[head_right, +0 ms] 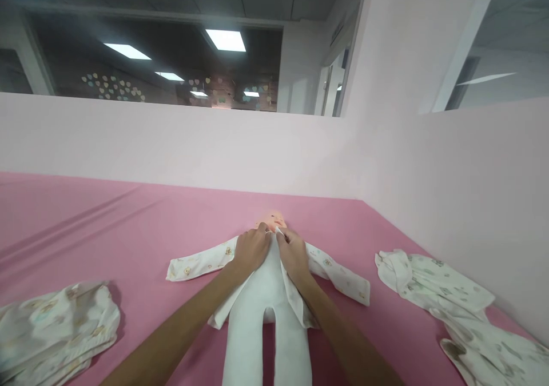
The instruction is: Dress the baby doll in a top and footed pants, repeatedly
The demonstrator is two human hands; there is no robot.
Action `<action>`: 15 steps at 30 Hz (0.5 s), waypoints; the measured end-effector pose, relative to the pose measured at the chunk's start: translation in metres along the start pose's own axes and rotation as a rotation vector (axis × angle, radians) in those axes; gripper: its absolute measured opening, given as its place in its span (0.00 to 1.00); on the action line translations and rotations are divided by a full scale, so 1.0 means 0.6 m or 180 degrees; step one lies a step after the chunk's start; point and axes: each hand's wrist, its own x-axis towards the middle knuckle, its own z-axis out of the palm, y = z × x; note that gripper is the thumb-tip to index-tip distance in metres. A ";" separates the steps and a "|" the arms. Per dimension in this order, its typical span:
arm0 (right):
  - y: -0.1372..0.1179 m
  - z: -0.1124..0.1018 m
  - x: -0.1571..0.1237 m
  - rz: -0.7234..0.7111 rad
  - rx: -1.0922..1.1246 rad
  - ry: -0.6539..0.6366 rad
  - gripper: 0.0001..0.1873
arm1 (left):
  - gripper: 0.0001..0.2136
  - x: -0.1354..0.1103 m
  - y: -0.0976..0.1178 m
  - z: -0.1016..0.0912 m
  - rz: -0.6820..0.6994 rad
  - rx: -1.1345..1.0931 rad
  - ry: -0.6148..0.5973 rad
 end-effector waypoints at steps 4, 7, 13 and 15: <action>-0.009 0.001 -0.005 -0.0037 0.0069 -0.0112 0.15 | 0.14 -0.003 0.000 -0.002 0.0047 0.0030 0.0003; -0.014 -0.001 -0.008 0.0067 0.0142 -0.0079 0.15 | 0.14 -0.002 0.000 -0.005 0.0034 0.0049 -0.0015; -0.026 -0.006 -0.014 0.0372 0.0497 -0.0047 0.15 | 0.14 0.000 0.000 -0.007 0.0006 0.0094 -0.0026; -0.028 -0.006 -0.015 0.0449 0.0619 -0.0020 0.15 | 0.14 0.000 0.000 -0.007 -0.0010 0.0108 -0.0009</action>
